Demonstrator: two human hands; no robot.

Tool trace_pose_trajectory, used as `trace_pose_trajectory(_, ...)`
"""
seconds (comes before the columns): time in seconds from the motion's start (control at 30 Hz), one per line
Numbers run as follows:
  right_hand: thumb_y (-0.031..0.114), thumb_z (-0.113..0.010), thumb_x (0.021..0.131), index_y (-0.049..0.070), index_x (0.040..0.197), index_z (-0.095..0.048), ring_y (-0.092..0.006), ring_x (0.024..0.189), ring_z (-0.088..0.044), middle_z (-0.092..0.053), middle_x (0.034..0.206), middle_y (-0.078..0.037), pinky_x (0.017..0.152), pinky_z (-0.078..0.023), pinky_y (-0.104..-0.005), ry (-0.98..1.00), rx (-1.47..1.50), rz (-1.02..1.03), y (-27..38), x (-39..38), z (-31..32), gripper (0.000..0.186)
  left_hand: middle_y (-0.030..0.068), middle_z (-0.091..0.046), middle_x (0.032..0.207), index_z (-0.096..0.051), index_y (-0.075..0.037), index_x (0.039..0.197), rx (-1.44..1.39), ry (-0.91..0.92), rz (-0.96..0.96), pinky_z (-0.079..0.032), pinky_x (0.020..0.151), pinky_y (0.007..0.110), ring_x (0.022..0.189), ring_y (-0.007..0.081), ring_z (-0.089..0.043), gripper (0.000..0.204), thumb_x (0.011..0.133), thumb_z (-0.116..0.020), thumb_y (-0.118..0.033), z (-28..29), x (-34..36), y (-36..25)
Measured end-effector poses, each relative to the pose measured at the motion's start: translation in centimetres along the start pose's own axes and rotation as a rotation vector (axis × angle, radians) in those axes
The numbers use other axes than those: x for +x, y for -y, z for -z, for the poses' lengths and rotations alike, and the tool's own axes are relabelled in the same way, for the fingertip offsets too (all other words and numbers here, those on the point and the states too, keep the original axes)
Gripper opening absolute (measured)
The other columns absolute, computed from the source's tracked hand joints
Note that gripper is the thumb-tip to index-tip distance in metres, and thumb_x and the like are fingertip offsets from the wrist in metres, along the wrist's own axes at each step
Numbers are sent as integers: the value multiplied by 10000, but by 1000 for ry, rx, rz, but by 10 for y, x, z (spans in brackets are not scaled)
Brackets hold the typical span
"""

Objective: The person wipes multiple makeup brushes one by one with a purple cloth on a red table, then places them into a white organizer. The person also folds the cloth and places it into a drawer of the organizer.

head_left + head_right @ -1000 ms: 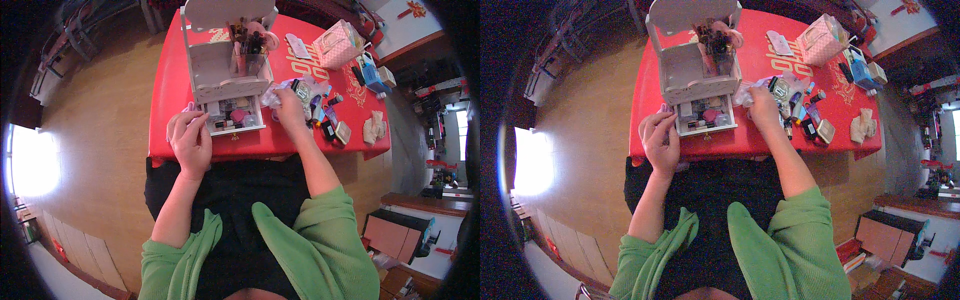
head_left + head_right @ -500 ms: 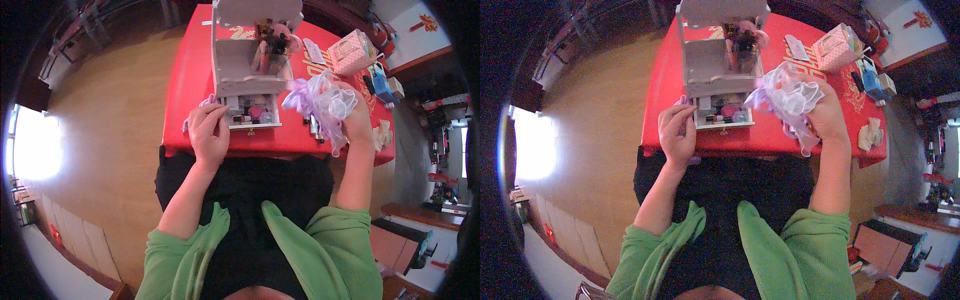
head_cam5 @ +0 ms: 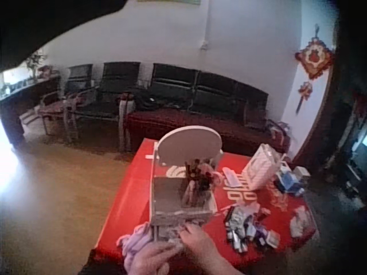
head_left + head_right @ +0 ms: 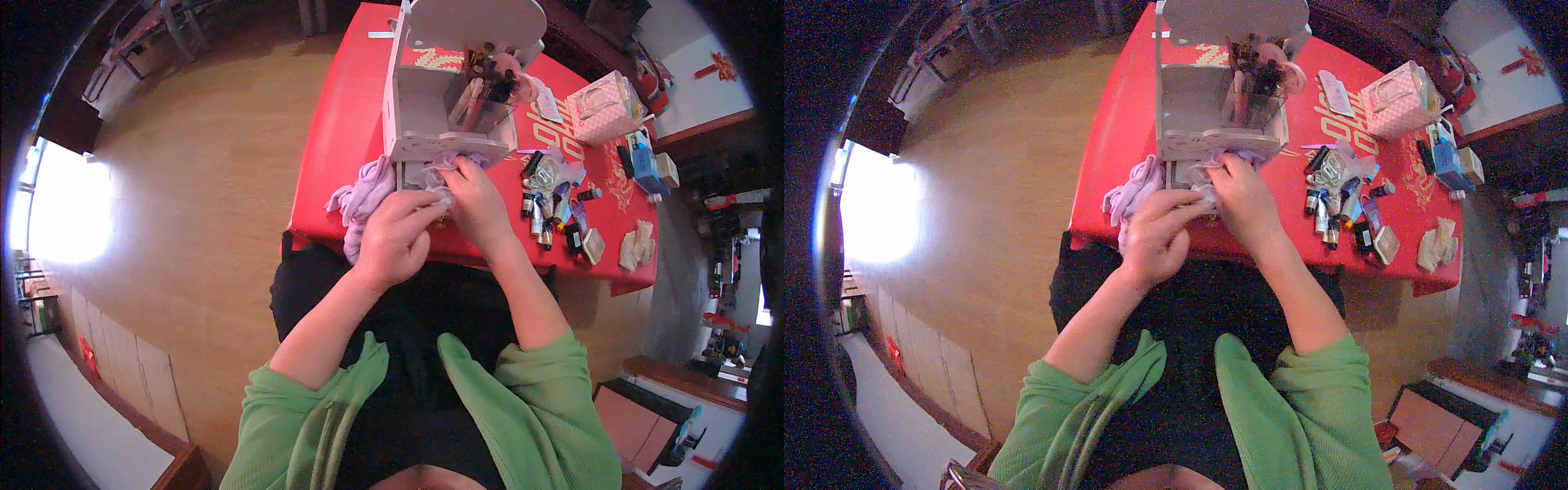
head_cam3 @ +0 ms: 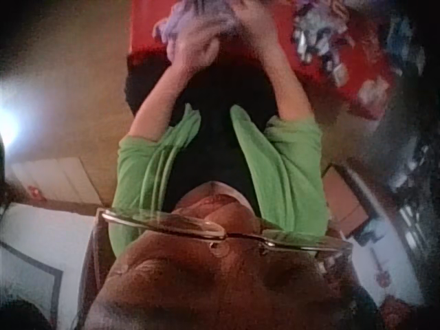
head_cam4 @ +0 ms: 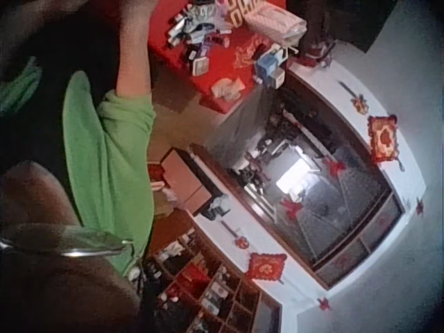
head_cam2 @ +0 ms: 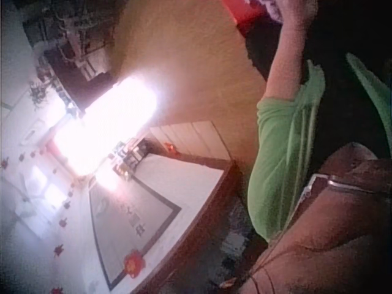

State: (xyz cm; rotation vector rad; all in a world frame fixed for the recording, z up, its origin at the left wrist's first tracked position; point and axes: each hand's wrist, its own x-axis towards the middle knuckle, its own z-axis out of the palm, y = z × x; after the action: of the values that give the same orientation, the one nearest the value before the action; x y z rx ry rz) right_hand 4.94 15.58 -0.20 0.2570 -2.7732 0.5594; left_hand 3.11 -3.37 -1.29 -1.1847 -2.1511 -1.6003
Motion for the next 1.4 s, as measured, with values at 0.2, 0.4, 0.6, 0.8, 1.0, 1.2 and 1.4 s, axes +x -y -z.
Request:
trace_pose_trajectory(0.2,-12,-622,822,54,1279,-613,-385,1182,-564,-575,1289,-190,993,-481,-442,145,221,-65,6,-18,37,461,196,-619,1218,-663,36,1110,206,152,37,-465,1008,455,1143,369,-579,395,722,-599,-12,-14,0,5)
trace_pose_trajectory(0.4,11,-622,859,84,1340,-575,-370,1301,-495,-519,1410,-160,1087,-423,-425,53,-64,-61,4,-41,62,490,195,-572,1329,-635,5,1184,401,202,66,-386,1095,505,1266,367,-509,421,774,-602,-82,-26,-1,5)
trace_pose_trajectory(0.6,35,-561,893,13,1340,-552,-370,1306,-486,-493,1435,-192,1097,-409,-440,131,54,47,5,-32,26,448,163,-620,1244,-668,11,1067,393,235,30,-410,1071,500,1138,343,-574,341,735,-622,-46,-23,6,4)
trace_pose_trajectory(0.8,27,-538,869,-66,1255,-543,-383,1311,-471,-530,1364,-234,1100,-406,-441,317,-100,-72,2,-17,1,397,174,-608,1269,-625,23,1168,216,47,35,-431,1054,459,1147,379,-572,462,707,-602,32,-14,3,4)
trace_pose_trajectory(1.0,61,-627,854,-6,1236,-588,-378,1315,-474,-530,1387,-197,1119,-387,-434,217,126,-113,0,-25,10,389,186,-552,1379,-563,14,1320,344,170,109,-419,1073,465,1262,370,-520,532,789,-549,-15,-34,2,11)
trace_pose_trajectory(1.2,189,-830,719,109,1331,-598,-329,1288,-488,-532,1387,-122,1077,-416,-448,59,55,-74,7,-63,53,660,163,-563,1375,-581,-9,1303,452,237,136,-401,1090,454,1285,343,-506,492,815,-536,-54,-40,7,15)
trace_pose_trajectory(1.4,70,-811,702,77,1070,-712,-326,1180,-529,-596,1237,-126,1009,-447,-448,145,222,-187,2,-73,28,381,167,-583,1343,-602,-13,1271,428,251,150,-415,1077,459,1268,350,-518,475,799,-560,-47,-39,12,15)
